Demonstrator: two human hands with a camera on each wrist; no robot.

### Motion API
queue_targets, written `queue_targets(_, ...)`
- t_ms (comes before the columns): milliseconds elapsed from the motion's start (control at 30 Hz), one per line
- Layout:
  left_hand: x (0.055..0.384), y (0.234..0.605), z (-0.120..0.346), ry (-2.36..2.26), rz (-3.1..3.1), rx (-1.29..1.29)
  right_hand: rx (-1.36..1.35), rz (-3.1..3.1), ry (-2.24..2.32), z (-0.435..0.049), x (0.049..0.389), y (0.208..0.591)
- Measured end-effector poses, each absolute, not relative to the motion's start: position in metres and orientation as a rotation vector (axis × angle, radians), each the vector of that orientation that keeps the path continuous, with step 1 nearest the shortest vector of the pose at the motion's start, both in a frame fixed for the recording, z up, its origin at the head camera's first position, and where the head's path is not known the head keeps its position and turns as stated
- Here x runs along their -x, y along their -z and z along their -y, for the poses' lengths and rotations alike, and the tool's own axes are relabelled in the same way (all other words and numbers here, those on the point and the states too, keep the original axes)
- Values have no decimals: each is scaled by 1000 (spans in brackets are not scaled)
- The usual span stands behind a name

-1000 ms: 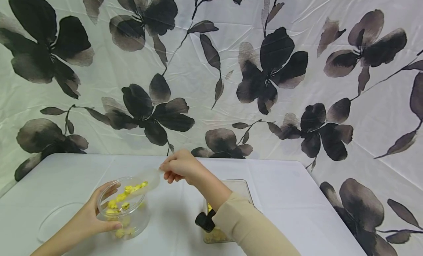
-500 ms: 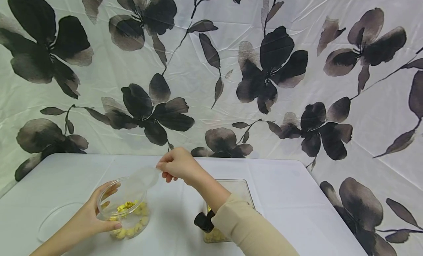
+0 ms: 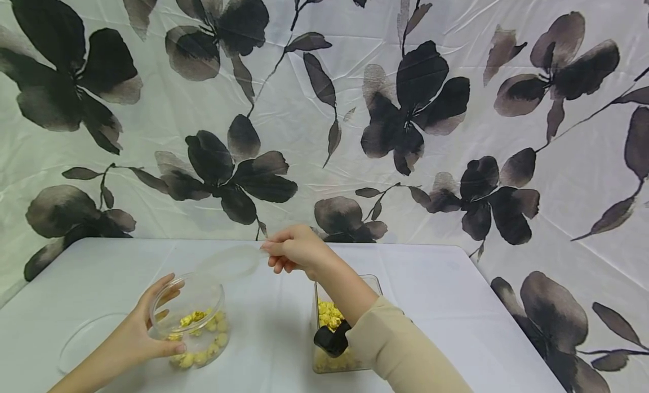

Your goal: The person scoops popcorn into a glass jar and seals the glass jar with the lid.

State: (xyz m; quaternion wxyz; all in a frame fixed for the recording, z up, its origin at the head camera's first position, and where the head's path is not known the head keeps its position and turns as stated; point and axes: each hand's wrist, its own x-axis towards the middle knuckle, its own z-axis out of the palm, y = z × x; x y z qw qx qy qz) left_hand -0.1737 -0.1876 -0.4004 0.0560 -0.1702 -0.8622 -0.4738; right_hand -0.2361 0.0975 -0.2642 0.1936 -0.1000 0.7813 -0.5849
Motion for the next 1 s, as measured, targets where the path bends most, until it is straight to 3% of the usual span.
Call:
queue_targets(667,175,389,196,1425,2574,587,332,-2067,1767,-128,233,261)
queue_targets(1000,176,367,195,1370,2435,768,355,-2035,1794,-147,231,260)
